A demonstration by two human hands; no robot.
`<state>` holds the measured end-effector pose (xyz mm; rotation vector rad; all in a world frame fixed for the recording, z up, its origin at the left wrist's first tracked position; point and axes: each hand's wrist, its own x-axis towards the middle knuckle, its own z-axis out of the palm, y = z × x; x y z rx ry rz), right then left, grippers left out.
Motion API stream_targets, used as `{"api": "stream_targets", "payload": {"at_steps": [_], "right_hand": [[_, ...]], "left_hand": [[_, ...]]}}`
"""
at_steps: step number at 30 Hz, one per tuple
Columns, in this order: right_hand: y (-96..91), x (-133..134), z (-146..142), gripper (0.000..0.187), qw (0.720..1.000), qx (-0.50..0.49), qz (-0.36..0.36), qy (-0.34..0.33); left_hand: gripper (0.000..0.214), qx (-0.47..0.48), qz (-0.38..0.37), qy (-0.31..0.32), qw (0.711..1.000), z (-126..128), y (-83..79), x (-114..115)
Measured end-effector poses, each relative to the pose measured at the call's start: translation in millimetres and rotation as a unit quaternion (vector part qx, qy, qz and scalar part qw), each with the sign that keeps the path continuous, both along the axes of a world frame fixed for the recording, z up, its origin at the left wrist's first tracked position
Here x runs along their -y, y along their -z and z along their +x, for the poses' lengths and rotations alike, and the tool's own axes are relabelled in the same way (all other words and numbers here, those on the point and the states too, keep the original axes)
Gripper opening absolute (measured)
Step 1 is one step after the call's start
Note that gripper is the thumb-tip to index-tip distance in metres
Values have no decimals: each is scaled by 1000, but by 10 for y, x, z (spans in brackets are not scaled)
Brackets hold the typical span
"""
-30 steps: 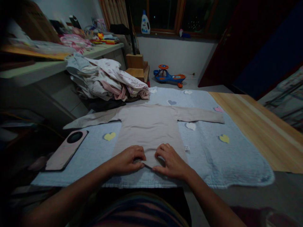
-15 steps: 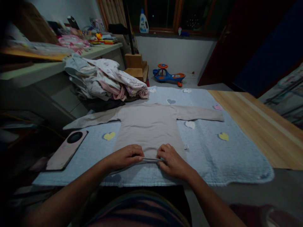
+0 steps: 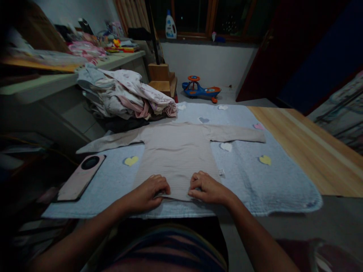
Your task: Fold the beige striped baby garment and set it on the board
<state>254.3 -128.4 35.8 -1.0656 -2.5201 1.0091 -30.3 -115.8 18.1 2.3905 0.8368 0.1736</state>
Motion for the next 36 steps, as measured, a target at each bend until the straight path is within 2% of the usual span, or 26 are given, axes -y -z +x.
{"api": "stream_targets", "payload": {"at_steps": [2,5,8,11,17,20,24,29,33,36], "right_hand": [[45,-42,9,25,999,-10,5,35],[162,-129,10,9,986,7,84,146],[261,-221,-14,19,964,62,161,200],[291,-296,-51,4,959,104,166,203],[265,-368,-58,9,964,117,165,173],[263,-383,-39,10,962,100,187,175],[297,-390,-51,11,949,72,217,217],[384,-374,-96,12,938,97,245,226],[375,-324,-58,1,941,91,238,223],[335,-263,12,10,943,94,227,225]], "left_hand": [[29,0,9,-3,1000,4,-9,18],[28,-9,39,-3,999,44,-15,39],[19,-14,77,-5,997,120,17,41],[13,3,101,-20,995,198,59,15],[10,25,119,-48,991,256,65,-41],[12,18,110,-29,993,248,76,-29],[20,4,99,-7,995,226,104,5],[26,-1,106,14,994,201,94,26],[27,-5,113,30,993,173,85,42],[24,-9,126,35,991,140,94,61]]}}
